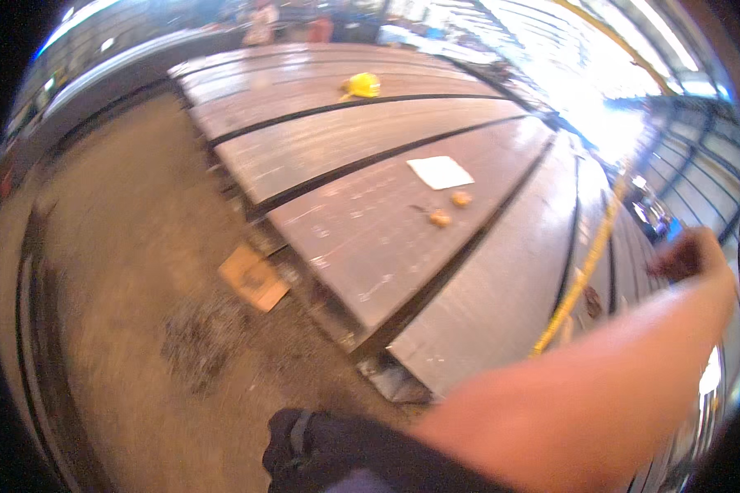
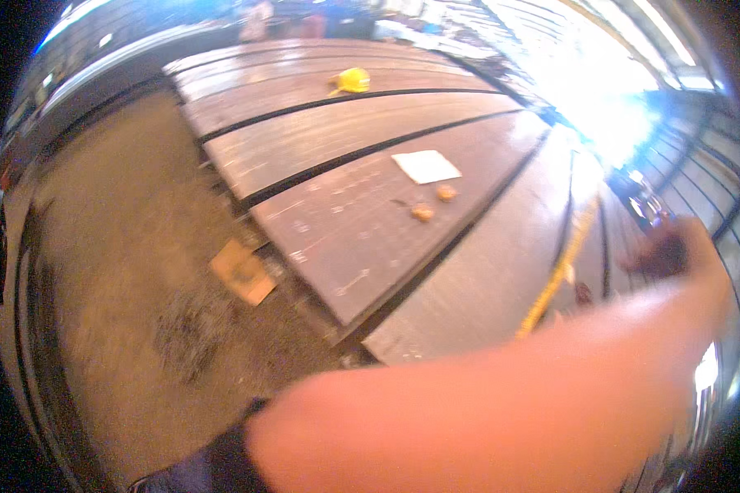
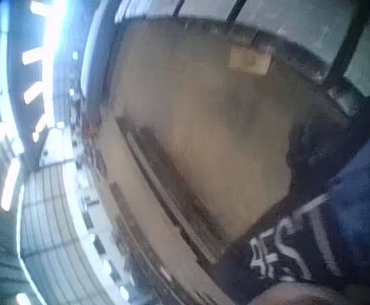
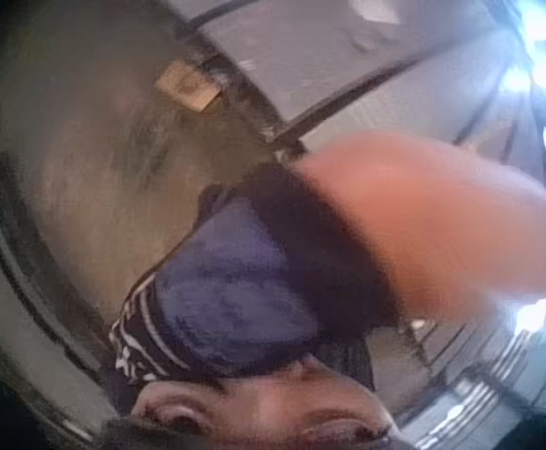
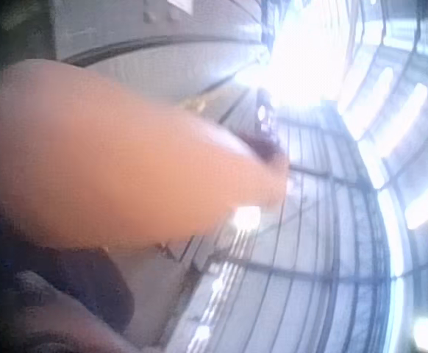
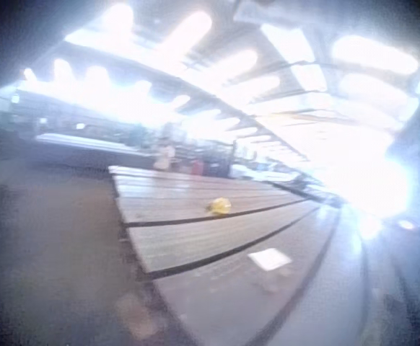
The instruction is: The person measures and marks large metal sheets using a tape measure, a green straightedge, and a white marker. They align the straightedge, draw lines, and take multiple measurements across the sheet surface in a workshop setting.
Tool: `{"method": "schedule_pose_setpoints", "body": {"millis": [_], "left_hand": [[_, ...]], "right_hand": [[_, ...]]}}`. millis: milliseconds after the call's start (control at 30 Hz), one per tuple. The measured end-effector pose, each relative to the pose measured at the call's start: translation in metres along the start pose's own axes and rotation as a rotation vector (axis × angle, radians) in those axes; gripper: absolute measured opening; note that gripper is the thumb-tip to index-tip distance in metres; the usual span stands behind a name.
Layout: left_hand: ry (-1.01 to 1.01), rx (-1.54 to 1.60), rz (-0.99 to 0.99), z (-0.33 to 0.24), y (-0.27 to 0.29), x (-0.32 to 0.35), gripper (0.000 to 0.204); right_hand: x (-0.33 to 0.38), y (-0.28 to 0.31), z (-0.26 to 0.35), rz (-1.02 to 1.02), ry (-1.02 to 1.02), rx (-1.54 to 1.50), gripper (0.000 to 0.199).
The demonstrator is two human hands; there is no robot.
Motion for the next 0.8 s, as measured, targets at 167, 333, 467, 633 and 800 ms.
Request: {"method": "schedule_pose_setpoints", "body": {"millis": [167, 333, 467, 633, 800], "left_hand": [[0.14, -0.039, 0.074, 0.006, 0.021, 0.027, 0.026], [0.398, 0.333, -0.088, -0.013, -0.004, 0.124, 0.032], [0.816, 0.582, -0.061, -0.032, -0.055, 0.217, 0.024], [1.21, 0.671, -0.135, -0.065, -0.08, 0.297, 0.026], [1.24, 0.548, -0.206, -0.076, -0.078, 0.309, 0.025]], "right_hand": [[-0.002, 0.007, -0.017, 0.12, -0.045, 0.098, 0.021], [-0.031, 0.1, -0.047, 0.144, 0.077, 0.313, 0.02], [-0.038, 0.125, -0.037, 0.228, 0.142, 0.446, 0.029], [-0.068, 0.16, -0.056, 0.318, 0.157, 0.478, 0.022], [-0.093, 0.166, -0.052, 0.408, 0.209, 0.587, 0.03]]}}
Point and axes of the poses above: each hand's wrist, its own x-axis away from the middle knuckle, its own y-axis out of the back of the hand, z = x × y, the point moved 9 cm from there along -x, towards the middle knuckle, and after that the axes turned 14 degrees about -z, right-handed, at the moved point
